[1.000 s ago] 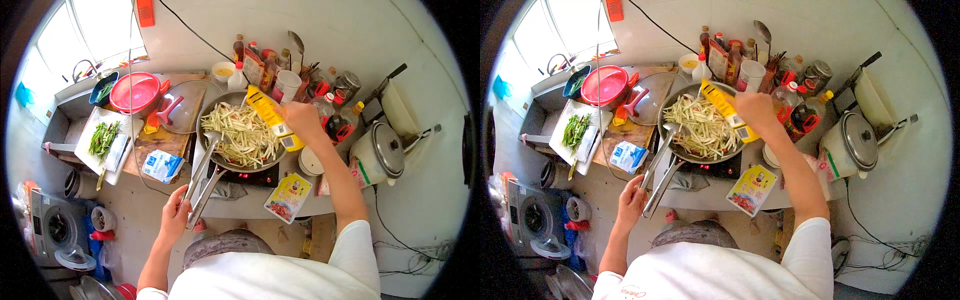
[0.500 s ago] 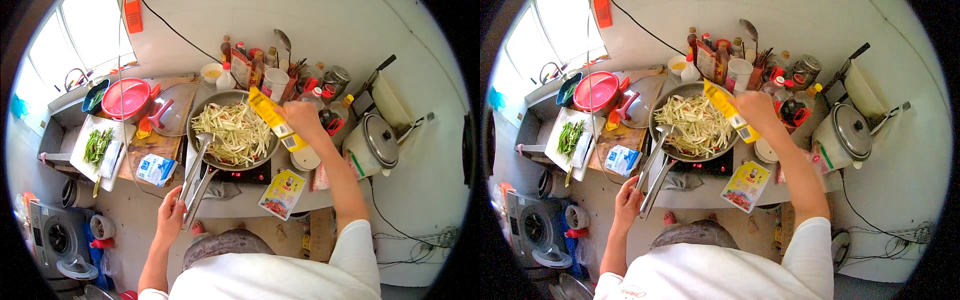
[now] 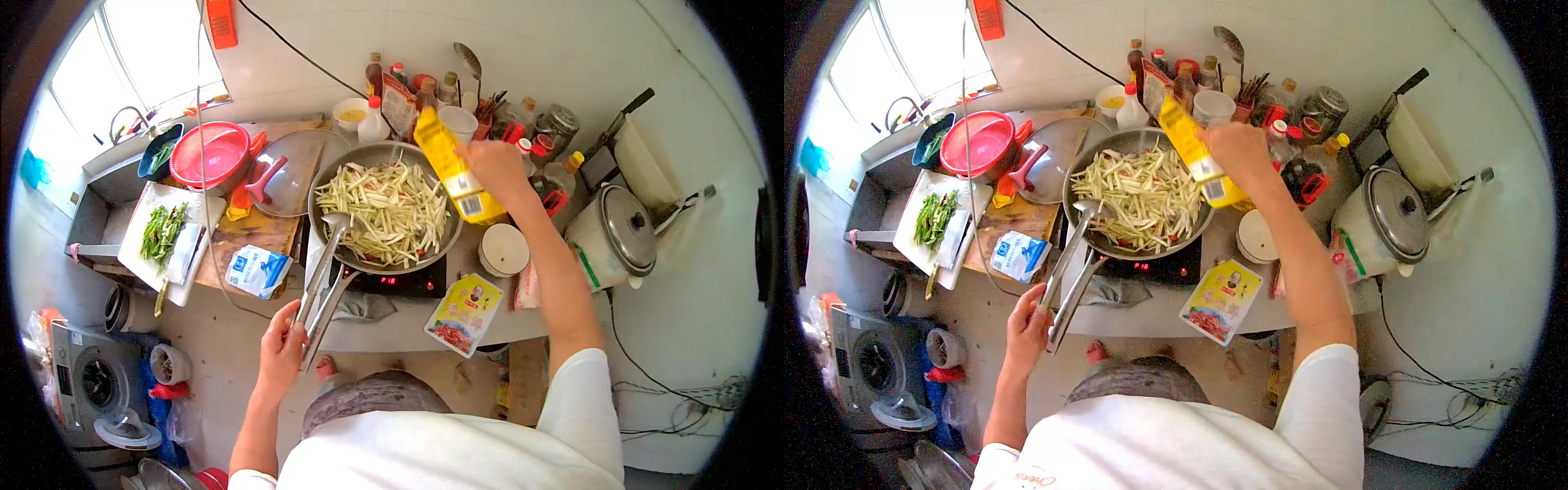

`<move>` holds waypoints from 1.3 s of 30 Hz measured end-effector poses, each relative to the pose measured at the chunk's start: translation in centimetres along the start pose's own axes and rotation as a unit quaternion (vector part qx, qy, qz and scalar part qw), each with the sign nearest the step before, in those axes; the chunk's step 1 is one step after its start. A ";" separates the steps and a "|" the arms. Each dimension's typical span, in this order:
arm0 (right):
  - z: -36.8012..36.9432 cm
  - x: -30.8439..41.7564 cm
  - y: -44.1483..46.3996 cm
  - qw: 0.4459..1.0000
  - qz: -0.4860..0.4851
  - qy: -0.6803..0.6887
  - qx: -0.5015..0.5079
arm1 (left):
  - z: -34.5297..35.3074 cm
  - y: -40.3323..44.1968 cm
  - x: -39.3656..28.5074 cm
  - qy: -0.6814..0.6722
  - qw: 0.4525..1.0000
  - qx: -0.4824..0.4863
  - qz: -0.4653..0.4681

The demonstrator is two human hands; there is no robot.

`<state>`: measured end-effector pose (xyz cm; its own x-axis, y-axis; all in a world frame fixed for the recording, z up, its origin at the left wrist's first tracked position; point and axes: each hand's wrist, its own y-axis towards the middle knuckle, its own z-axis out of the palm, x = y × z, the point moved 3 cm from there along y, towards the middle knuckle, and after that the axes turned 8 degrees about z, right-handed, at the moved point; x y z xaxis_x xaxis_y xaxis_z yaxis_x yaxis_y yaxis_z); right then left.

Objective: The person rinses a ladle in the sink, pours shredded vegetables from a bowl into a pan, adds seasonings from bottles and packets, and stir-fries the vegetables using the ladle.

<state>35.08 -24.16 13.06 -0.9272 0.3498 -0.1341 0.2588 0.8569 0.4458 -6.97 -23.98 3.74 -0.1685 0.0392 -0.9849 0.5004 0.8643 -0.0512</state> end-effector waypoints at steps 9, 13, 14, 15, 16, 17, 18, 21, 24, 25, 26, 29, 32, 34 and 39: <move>-0.1 -0.4 -4.9 0.999 -0.016 0.017 0.022 | 0.4 0.3 0.0 -0.003 1.000 0.011 -0.013; -1.8 2.4 -4.3 0.992 -0.031 0.110 -0.054 | 0.5 0.2 0.3 -0.001 1.000 0.013 0.003; -1.3 3.3 -4.1 0.996 -0.054 0.066 -0.017 | 0.5 0.0 0.2 -0.005 1.000 0.010 -0.007; -0.9 3.8 -4.0 0.996 -0.057 0.072 -0.009 | 0.5 -0.2 0.1 -0.008 1.000 0.007 -0.015; -0.4 4.1 -3.8 0.995 -0.060 0.077 -0.002 | 0.4 -0.1 -0.1 -0.013 1.000 0.004 -0.021; -0.2 4.4 -3.4 0.995 -0.066 0.081 0.006 | 0.4 0.0 -0.4 -0.015 1.000 0.004 -0.016; -0.5 4.5 -3.0 0.996 -0.062 0.056 -0.023 | 0.3 -0.2 -0.8 -0.019 1.000 0.004 -0.016; -0.8 4.1 -1.5 0.997 -0.047 0.058 -0.012 | 0.0 -0.5 -0.1 0.001 1.000 -0.004 0.008; -0.5 2.3 -0.3 0.997 -0.002 0.069 -0.031 | -0.3 -0.3 0.2 -0.015 1.000 -0.018 0.004; -0.2 1.7 -0.2 0.997 0.017 0.075 -0.031 | -0.2 -0.4 0.4 -0.029 0.999 -0.026 -0.007; 0.6 1.9 -0.5 0.999 -0.022 0.027 -0.018 | -0.2 -0.5 0.3 -0.021 0.999 -0.025 -0.009; 1.5 1.2 -2.2 0.998 0.010 0.061 0.018 | -0.1 0.2 -0.3 -0.004 1.000 -0.017 0.000; 1.2 0.2 -3.1 0.998 -0.001 0.065 -0.007 | 0.3 0.6 -0.5 -0.001 1.000 -0.014 0.001; 0.6 -0.7 -3.5 0.995 0.009 0.081 -0.049 | 0.6 1.3 -0.5 -0.015 1.000 -0.007 0.008; 2.4 -0.7 -6.0 0.999 -0.039 0.023 -0.016 | 1.6 2.5 -0.2 -0.037 0.999 0.007 0.025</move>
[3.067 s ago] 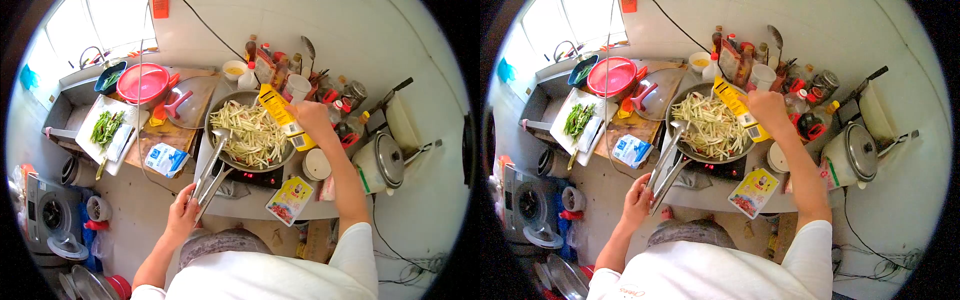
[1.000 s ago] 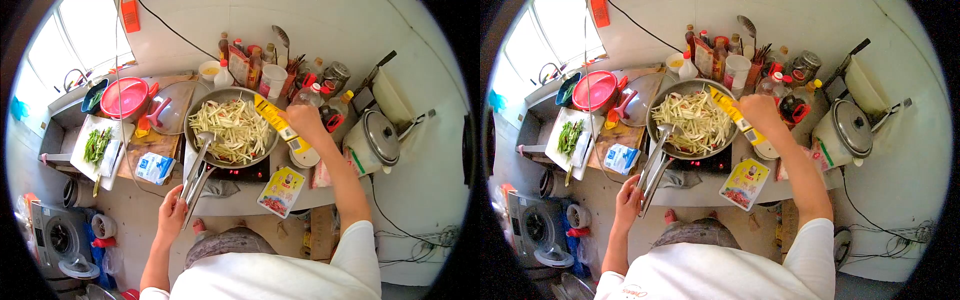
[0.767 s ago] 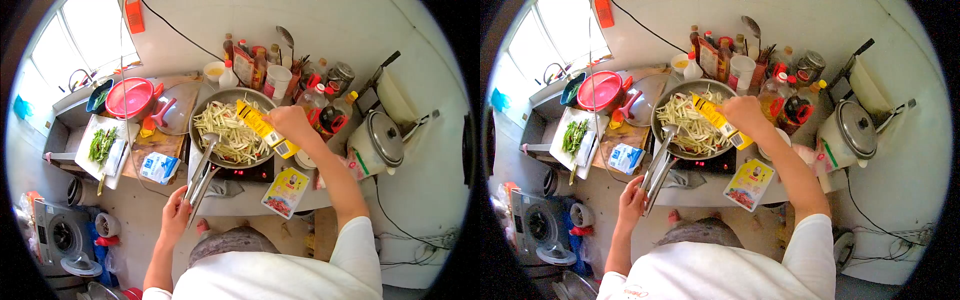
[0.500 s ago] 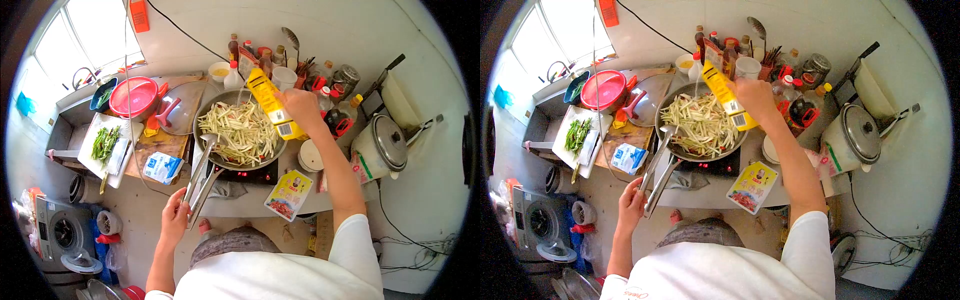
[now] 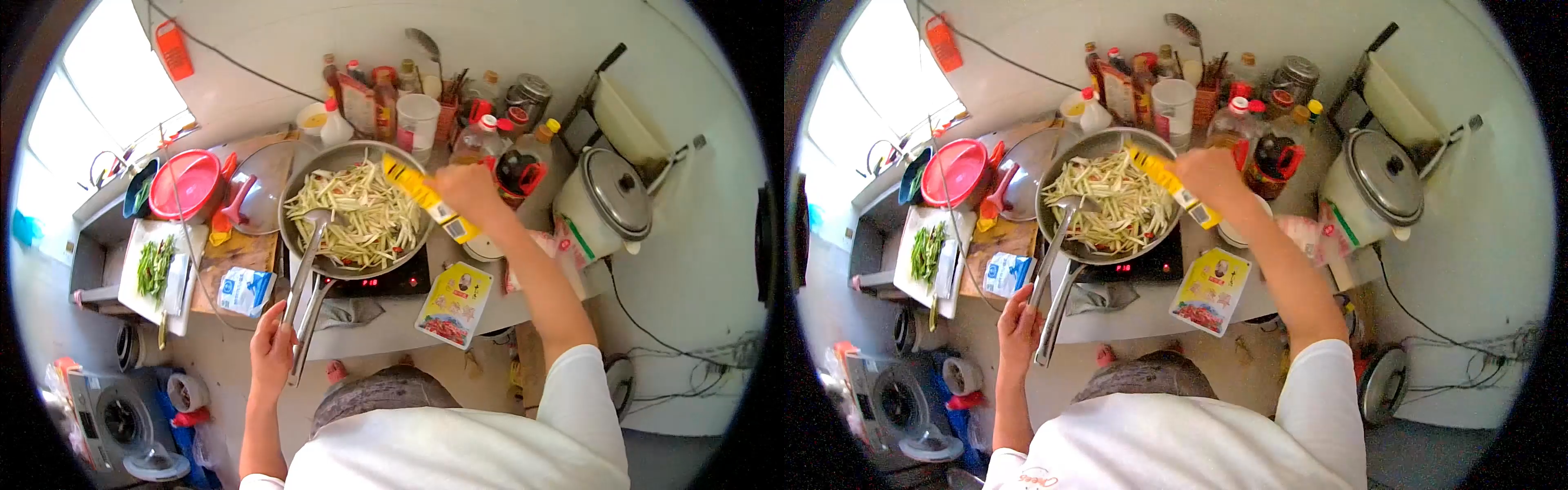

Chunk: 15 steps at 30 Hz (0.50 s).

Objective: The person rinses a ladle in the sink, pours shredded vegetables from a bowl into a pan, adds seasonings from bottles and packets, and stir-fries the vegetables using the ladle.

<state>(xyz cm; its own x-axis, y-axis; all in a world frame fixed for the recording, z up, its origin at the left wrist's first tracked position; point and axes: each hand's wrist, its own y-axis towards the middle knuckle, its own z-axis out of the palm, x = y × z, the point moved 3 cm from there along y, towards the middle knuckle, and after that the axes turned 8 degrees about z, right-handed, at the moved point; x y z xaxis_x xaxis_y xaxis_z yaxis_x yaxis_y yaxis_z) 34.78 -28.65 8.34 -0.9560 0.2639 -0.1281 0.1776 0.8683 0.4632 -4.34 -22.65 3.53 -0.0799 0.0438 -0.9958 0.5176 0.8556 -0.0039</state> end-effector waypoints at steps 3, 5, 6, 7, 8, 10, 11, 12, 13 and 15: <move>1.7 -0.2 -2.4 0.998 0.052 0.004 -0.032 | 1.1 0.6 -0.4 0.017 1.000 0.015 -0.003; 1.2 0.1 -3.7 0.994 0.084 0.032 -0.062 | 1.6 1.0 0.1 -0.007 1.000 0.023 -0.006; 1.1 0.4 -4.3 0.985 0.098 0.098 -0.107 | 2.1 1.2 0.3 -0.013 1.000 0.008 -0.015; 1.4 0.4 -5.1 0.969 0.112 0.161 -0.152 | 2.7 1.5 0.4 -0.020 1.000 -0.004 -0.024; 1.5 0.4 -5.9 0.947 0.125 0.220 -0.198 | 3.4 1.9 0.5 -0.028 0.999 -0.014 -0.033; 1.8 0.7 -7.5 0.909 0.173 0.309 -0.221 | 4.4 2.6 1.9 -0.042 0.998 -0.016 -0.033; 1.9 1.0 -8.6 0.890 0.201 0.331 -0.239 | 5.3 2.7 1.9 -0.031 0.999 -0.001 -0.040; 2.2 1.1 -9.8 0.870 0.226 0.354 -0.257 | 6.1 2.8 1.8 -0.020 0.999 0.010 -0.047; 2.7 1.0 -11.2 0.856 0.250 0.374 -0.254 | 6.8 2.7 1.9 -0.019 0.999 0.024 -0.044; 2.6 -0.1 -15.0 0.847 0.290 0.356 -0.269 | 7.8 2.3 2.1 -0.017 0.998 0.042 -0.041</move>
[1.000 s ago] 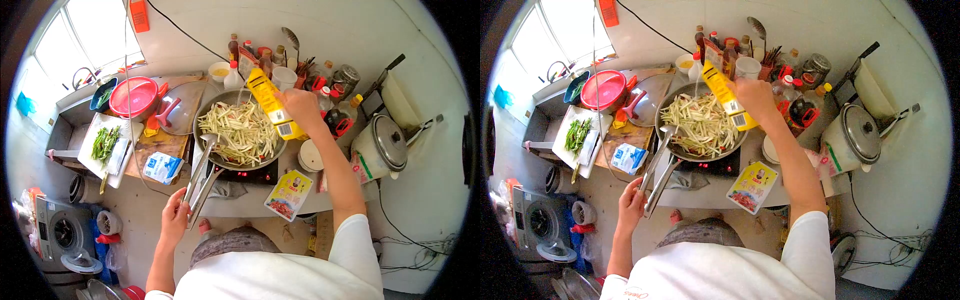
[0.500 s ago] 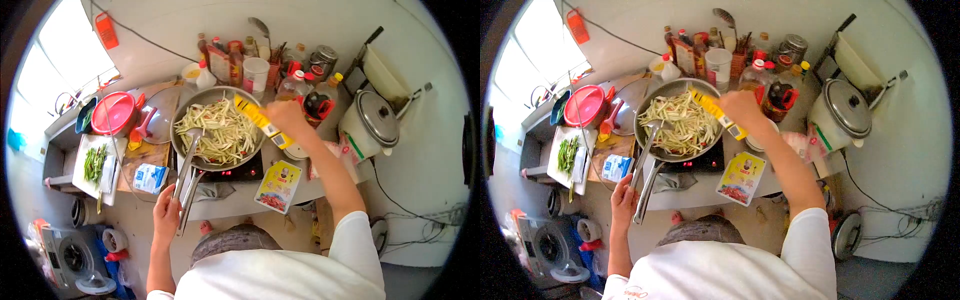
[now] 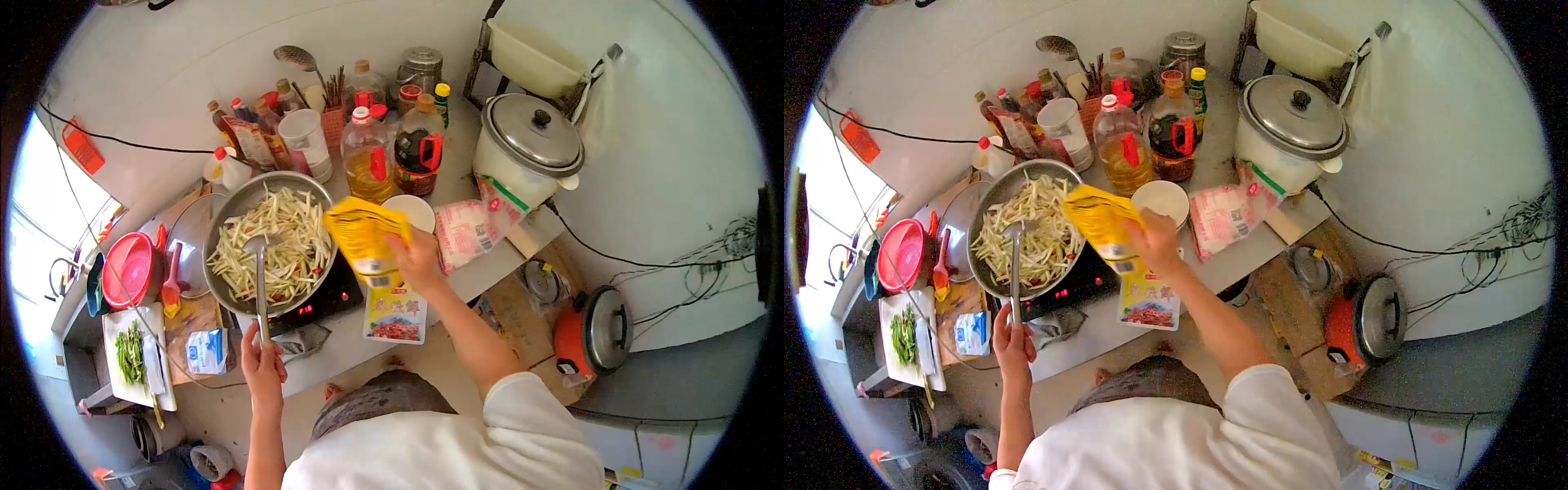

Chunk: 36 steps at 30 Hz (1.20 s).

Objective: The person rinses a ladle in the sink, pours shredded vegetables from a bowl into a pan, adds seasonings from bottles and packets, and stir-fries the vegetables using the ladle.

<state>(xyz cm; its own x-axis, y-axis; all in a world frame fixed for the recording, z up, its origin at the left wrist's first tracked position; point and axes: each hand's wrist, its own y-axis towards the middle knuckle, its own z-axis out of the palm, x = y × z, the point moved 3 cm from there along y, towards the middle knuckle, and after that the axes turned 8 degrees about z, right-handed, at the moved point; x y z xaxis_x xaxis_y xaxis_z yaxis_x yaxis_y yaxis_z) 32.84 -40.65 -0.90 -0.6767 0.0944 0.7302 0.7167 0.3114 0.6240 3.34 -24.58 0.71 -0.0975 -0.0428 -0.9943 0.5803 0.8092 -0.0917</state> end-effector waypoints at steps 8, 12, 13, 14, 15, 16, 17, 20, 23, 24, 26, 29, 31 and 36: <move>-17.8 -6.4 -7.1 0.959 0.079 -0.237 -0.134 | 2.4 -1.6 2.8 -0.032 0.993 0.069 -0.084; -21.2 -10.7 -8.7 0.917 0.136 -0.301 -0.222 | 3.1 -1.3 2.9 -0.035 0.991 0.058 -0.114; -21.5 -12.2 -8.9 0.906 0.167 -0.308 -0.237 | 3.3 -1.1 2.8 -0.032 0.991 0.054 -0.121; -21.6 -13.7 -9.3 0.894 0.198 -0.315 -0.251 | 3.6 -0.9 2.5 -0.030 0.990 0.051 -0.127; -21.2 -15.4 -9.4 0.887 0.210 -0.321 -0.259 | 3.8 -0.8 2.3 -0.027 0.989 0.048 -0.134; -20.4 -17.2 -9.2 0.880 0.221 -0.326 -0.266 | 3.6 -0.5 2.9 -0.028 0.989 0.054 -0.133; -19.4 -17.8 -8.3 0.874 0.232 -0.330 -0.270 | 4.1 -0.5 2.9 -0.044 0.988 0.055 -0.137; -16.4 -20.1 -8.1 0.891 0.264 -0.277 -0.244 | 4.6 -0.3 2.4 -0.064 0.985 0.051 -0.154; -16.8 -19.1 -7.9 0.913 0.269 -0.249 -0.181 | 4.6 -0.7 2.3 -0.130 0.970 0.039 -0.202; -17.5 -17.3 -8.2 0.932 0.213 -0.251 -0.152 | 4.9 -0.9 1.1 -0.131 0.967 0.048 -0.215; -18.7 -13.9 -10.1 0.901 0.247 -0.242 -0.261 | 4.4 -0.9 2.1 -0.179 0.953 0.060 -0.236; -16.7 -9.9 -11.1 0.897 0.355 -0.179 -0.196 | 5.4 -1.1 1.4 -0.225 0.938 0.082 -0.252; -10.2 -3.1 -8.2 0.914 0.390 -0.082 0.079 | 6.6 -1.2 1.6 -0.234 0.932 0.096 -0.259; 3.9 8.8 -7.7 0.736 0.406 0.169 0.514 | 8.4 -1.0 1.9 -0.213 0.926 0.241 -0.197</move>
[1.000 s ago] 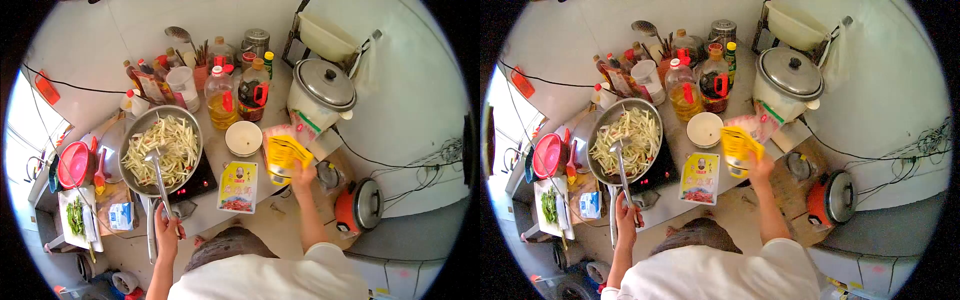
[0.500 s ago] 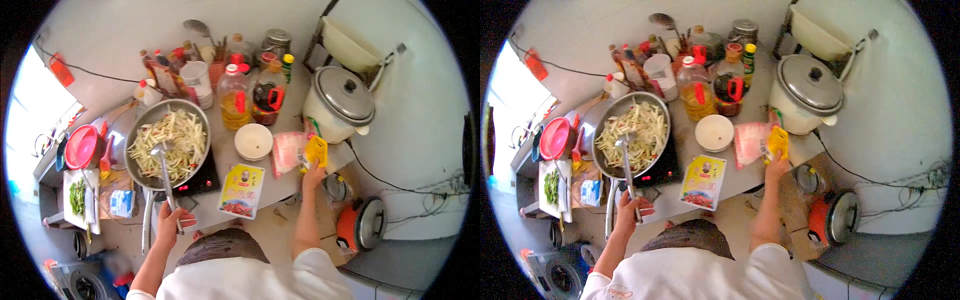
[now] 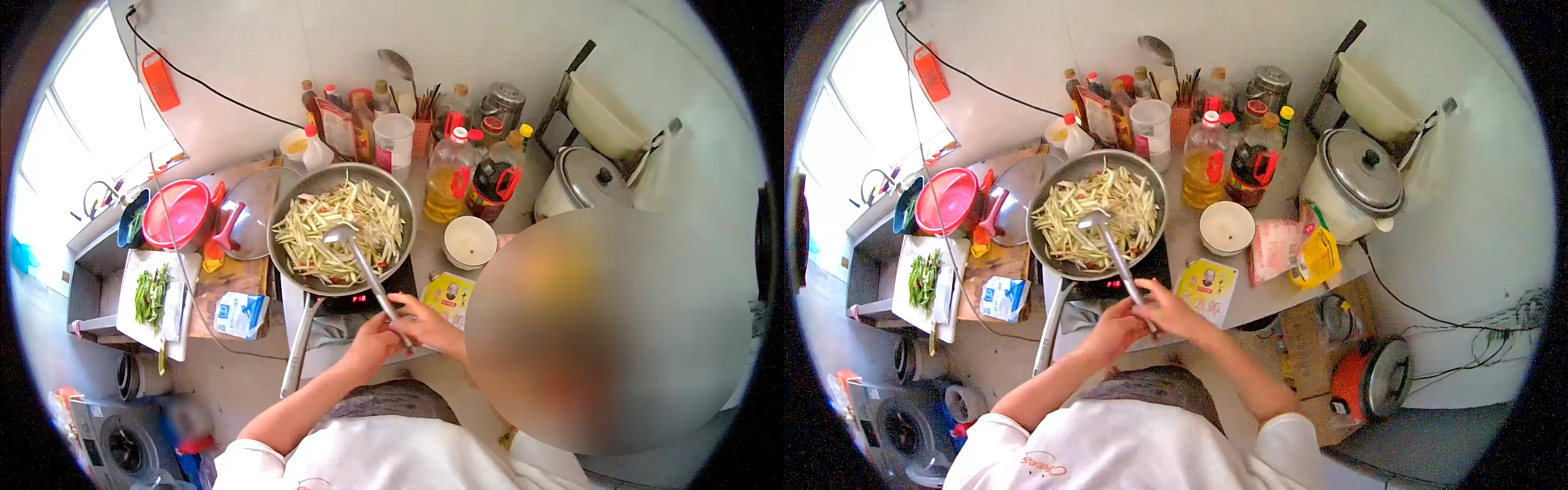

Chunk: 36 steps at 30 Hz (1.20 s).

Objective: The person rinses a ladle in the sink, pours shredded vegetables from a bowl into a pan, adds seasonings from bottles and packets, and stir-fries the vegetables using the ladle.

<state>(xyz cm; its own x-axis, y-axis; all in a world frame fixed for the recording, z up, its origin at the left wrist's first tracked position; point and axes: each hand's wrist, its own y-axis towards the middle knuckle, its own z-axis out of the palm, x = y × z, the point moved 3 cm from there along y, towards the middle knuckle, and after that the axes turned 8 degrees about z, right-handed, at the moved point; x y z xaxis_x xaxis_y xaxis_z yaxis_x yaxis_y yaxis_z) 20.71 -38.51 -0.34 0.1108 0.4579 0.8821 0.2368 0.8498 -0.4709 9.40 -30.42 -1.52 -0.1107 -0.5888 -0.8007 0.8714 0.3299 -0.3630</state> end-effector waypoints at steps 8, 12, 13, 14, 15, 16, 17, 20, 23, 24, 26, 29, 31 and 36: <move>1.3 1.5 1.7 0.826 -0.099 -0.472 -0.291 | -6.1 -7.4 -7.8 0.523 0.809 -0.038 0.265; 0.4 4.6 1.1 0.855 -0.148 -0.418 -0.269 | -14.8 -10.1 -5.3 0.537 0.783 -0.106 0.295; 0.0 4.9 1.8 0.847 -0.158 -0.418 -0.289 | -15.8 -10.4 -3.6 0.373 0.903 -0.090 0.192; -0.3 5.1 3.3 0.838 -0.168 -0.418 -0.307 | -16.3 -10.6 -2.4 0.191 0.976 -0.072 0.077; -0.7 6.0 4.4 0.829 -0.183 -0.419 -0.323 | -15.7 -10.7 -2.5 0.149 0.986 -0.050 0.051; -1.4 7.0 5.5 0.825 -0.139 -0.431 -0.338 | -14.7 -11.0 -2.9 0.105 0.994 -0.034 0.028; -1.7 8.2 6.7 0.822 -0.098 -0.443 -0.344 | -13.9 -11.5 -3.1 0.058 0.998 -0.024 0.009; -3.5 8.4 10.8 0.856 -0.027 -0.383 -0.347 | -14.3 -11.2 -2.0 0.027 0.996 -0.080 0.020; -5.0 4.5 14.7 0.928 -0.129 -0.228 -0.265 | -14.0 -10.7 -1.7 0.009 0.994 -0.100 0.034; -3.6 7.5 10.7 0.960 -0.038 -0.181 -0.209 | -14.1 -10.6 -1.8 0.017 0.995 -0.094 0.038; -3.8 8.2 8.3 0.948 0.010 -0.231 -0.220 | -13.9 -10.7 -2.1 0.013 0.996 -0.080 0.036; -2.9 7.9 3.9 0.909 -0.116 -0.329 -0.229 | -14.1 -10.6 -1.8 -0.001 0.997 -0.066 0.030; -1.2 8.9 -0.1 0.901 -0.078 -0.374 -0.207 | -13.9 -10.5 -2.0 0.010 0.996 -0.079 0.027; 2.2 7.3 -3.9 0.803 -0.118 -0.542 -0.218 | -13.6 -10.0 -2.7 -0.042 0.995 -0.090 0.005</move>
<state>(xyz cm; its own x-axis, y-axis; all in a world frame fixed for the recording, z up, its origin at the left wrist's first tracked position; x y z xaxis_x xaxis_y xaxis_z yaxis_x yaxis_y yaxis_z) 18.45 -37.88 7.87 -0.8367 0.4559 0.3034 0.4688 0.8827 -0.0335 -5.53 -22.05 -2.18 -0.0563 -0.6419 -0.7647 0.7715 0.4582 -0.4414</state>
